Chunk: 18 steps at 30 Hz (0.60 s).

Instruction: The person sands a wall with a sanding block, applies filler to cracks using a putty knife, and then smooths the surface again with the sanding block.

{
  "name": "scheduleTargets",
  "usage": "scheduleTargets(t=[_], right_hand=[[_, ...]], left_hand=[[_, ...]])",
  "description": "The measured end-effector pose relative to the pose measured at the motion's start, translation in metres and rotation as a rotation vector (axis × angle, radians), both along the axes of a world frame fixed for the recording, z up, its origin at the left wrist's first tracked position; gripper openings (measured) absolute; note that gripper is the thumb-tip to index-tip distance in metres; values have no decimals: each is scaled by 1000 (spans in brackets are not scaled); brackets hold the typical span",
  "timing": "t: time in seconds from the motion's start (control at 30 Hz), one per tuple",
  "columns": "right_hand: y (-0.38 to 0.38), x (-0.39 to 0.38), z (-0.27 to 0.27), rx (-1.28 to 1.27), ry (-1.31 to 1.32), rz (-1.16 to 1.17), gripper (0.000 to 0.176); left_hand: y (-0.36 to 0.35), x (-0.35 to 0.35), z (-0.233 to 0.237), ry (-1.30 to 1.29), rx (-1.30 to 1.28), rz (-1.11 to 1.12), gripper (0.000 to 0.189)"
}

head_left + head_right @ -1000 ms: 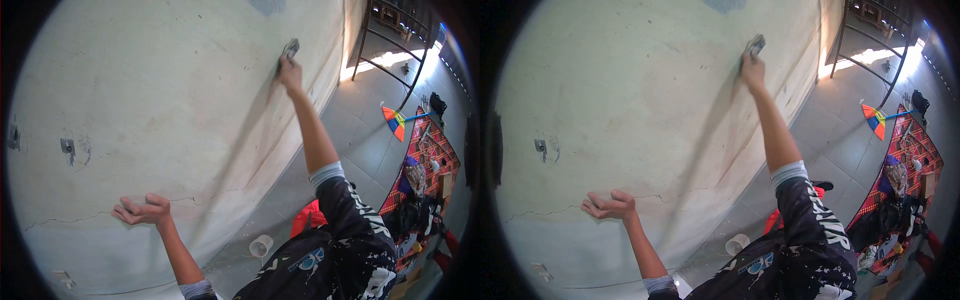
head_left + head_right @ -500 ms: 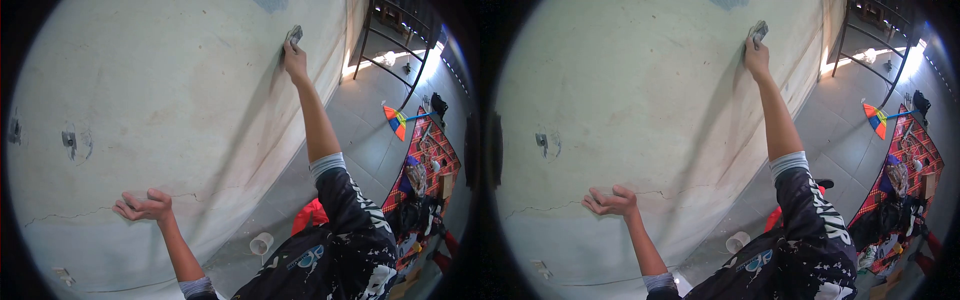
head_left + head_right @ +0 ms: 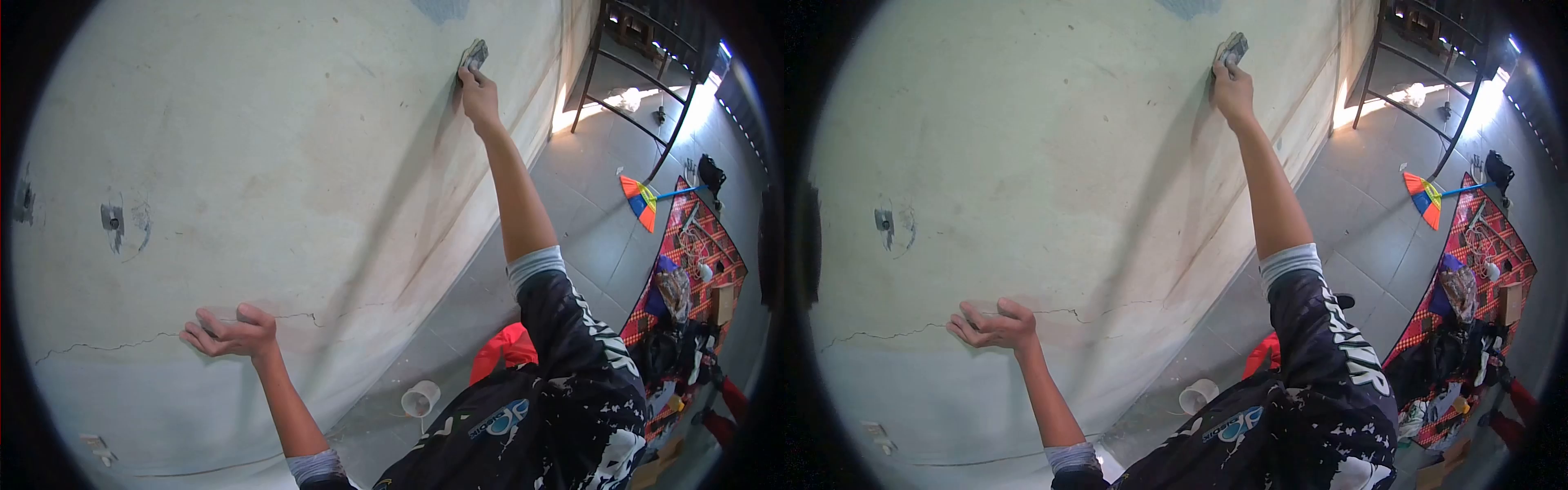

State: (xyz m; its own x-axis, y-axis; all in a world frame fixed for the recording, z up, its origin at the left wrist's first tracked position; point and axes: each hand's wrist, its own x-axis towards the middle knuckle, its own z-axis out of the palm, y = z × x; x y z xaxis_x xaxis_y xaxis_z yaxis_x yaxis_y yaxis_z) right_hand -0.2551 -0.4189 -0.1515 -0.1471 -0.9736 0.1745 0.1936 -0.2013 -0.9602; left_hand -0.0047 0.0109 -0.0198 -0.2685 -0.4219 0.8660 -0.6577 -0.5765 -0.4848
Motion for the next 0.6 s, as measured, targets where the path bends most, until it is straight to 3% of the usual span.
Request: scheduleTargets(t=[0.07, 0.13, 0.2, 0.3, 0.43, 0.53, 0.6], right_hand=[[16, 9, -1, 47, -13, -29, 43], [78, 27, 3, 119, 65, 98, 44], [135, 71, -22, -310, 180, -185, 48], [147, 65, -8, -141, 209, -10, 52], [12, 16, 32, -259, 186, 27, 52], [13, 18, 38, -349, 185, -135, 53], [47, 28, 17, -242, 280, -55, 53]], left_hand=[[1, 0, -1, -2, -9, 17, 59], [1, -1, -1, 4, -7, 18, 60], [1, 1, 0, 0, -5, 20, 61], [5, 2, -2, -4, 16, 22, 61], [-1, 2, 0, -8, -3, 19, 60], [0, 1, 0, -5, -1, 26, 60], [0, 0, -2, -15, -1, 29, 60]])
